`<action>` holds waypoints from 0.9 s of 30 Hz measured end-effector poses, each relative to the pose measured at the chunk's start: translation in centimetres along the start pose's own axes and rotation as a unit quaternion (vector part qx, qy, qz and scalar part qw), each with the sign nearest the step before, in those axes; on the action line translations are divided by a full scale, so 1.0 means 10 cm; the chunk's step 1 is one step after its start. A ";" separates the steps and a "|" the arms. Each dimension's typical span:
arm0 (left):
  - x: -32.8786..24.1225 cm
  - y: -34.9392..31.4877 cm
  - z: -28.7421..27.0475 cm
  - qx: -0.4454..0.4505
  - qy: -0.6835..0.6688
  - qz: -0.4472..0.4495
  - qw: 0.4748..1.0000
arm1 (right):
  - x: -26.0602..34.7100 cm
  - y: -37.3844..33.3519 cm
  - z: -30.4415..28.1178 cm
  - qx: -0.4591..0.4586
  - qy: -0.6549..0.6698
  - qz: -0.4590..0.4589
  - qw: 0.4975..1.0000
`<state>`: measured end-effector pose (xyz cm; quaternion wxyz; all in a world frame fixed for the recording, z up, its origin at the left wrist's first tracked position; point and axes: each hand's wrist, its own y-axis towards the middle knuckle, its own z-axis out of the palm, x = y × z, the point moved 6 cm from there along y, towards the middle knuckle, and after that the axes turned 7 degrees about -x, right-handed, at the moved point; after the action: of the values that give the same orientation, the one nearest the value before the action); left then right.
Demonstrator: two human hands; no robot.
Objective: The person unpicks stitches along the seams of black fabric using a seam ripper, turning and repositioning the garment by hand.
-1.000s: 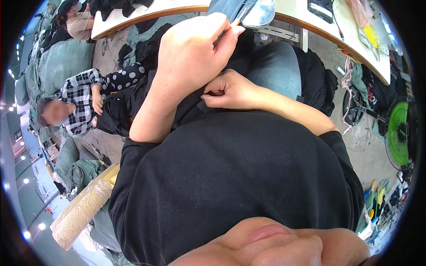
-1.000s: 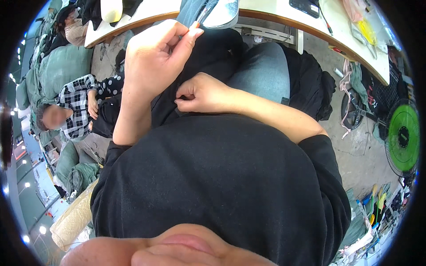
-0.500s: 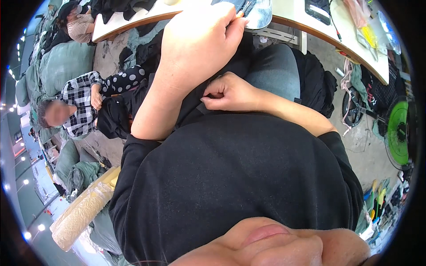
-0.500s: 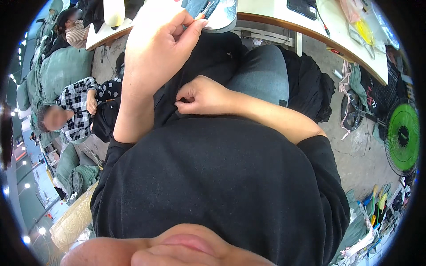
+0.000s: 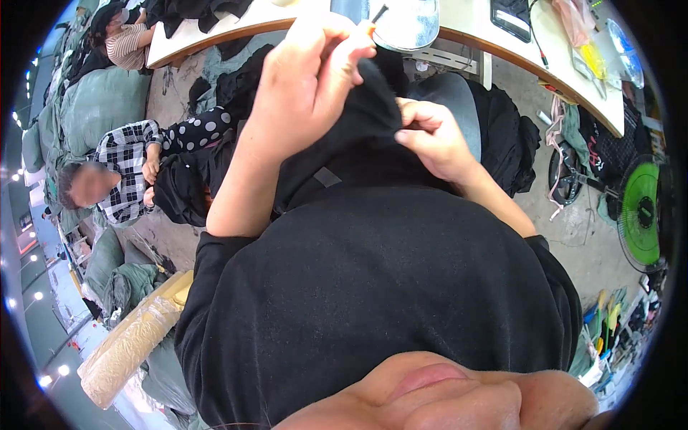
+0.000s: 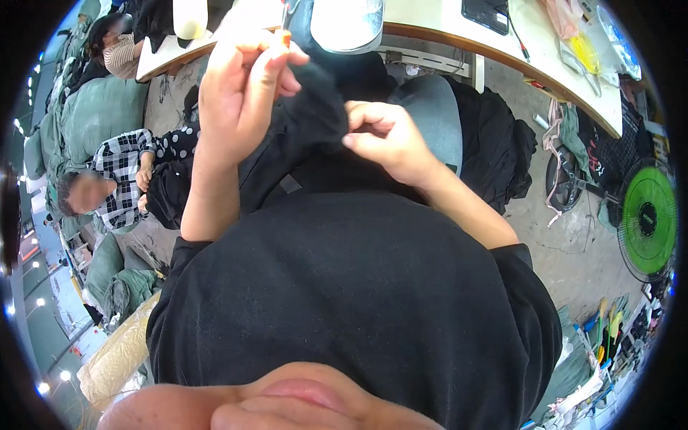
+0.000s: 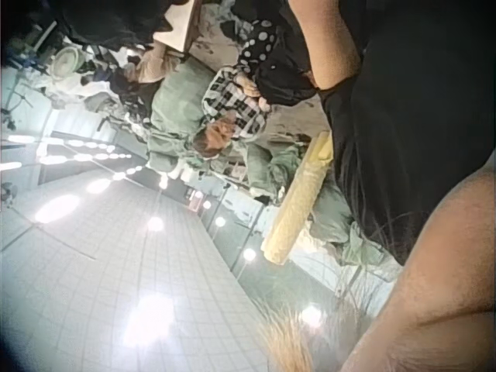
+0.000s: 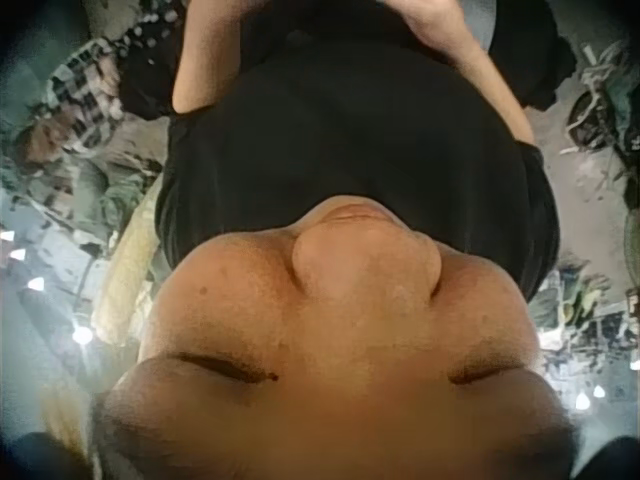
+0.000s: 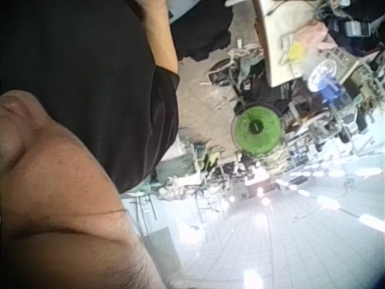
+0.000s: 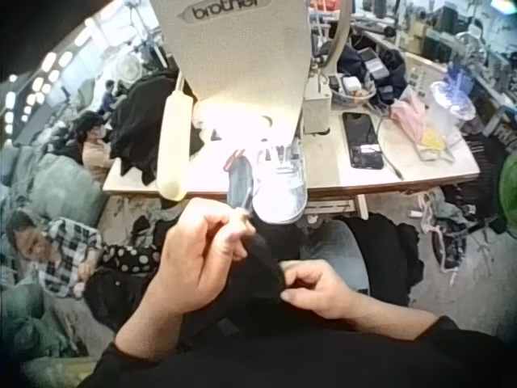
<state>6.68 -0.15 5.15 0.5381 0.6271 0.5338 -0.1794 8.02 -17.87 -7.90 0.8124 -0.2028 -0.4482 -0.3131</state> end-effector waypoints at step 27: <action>0.28 -0.40 0.11 -0.037 -0.392 -0.312 0.865 | 0.55 0.04 0.32 -0.106 -0.238 -0.208 0.943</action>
<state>4.64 -0.35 0.65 0.6421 0.2857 0.4529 -0.5486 8.63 -17.41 -1.59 0.5727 -0.2589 -0.6249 -0.4631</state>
